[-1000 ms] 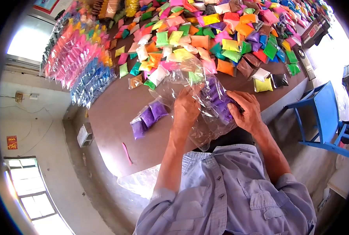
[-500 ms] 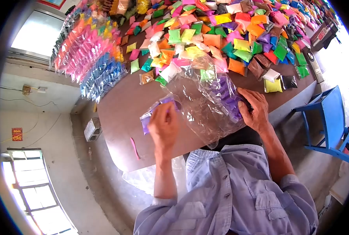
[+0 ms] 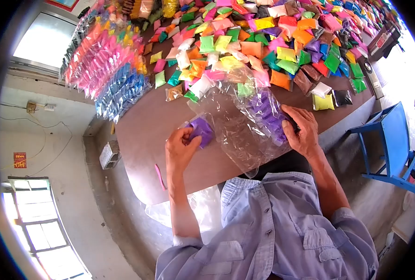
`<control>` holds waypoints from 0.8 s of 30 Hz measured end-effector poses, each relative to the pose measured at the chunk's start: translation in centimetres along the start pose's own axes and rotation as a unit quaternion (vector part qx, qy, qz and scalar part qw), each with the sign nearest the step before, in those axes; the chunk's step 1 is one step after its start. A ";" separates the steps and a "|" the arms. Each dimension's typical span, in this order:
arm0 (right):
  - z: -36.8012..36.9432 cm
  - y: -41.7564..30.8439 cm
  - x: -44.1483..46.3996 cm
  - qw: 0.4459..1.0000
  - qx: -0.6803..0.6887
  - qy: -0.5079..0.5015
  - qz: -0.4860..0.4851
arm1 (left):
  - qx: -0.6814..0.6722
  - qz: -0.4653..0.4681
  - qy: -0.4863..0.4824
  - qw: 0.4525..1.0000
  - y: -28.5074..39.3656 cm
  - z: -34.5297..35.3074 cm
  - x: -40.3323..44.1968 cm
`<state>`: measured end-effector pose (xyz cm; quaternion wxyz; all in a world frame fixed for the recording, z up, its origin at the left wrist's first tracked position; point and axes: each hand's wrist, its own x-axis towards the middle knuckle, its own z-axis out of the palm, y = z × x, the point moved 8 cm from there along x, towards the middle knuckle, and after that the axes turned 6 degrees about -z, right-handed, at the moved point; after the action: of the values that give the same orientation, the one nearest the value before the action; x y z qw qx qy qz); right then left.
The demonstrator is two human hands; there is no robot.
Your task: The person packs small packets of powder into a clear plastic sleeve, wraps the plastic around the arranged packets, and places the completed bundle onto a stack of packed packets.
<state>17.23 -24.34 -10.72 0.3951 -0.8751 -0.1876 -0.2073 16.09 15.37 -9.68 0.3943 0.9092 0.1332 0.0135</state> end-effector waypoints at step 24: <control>-0.1 -0.3 0.3 1.000 0.004 0.007 -0.016 | -0.154 0.067 -0.013 0.986 10.1 13.1 3.7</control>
<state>17.30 -24.19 -10.29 0.3968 -0.8689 -0.1993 -0.2188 23.73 0.38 -11.66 0.5295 0.8445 0.0633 0.0489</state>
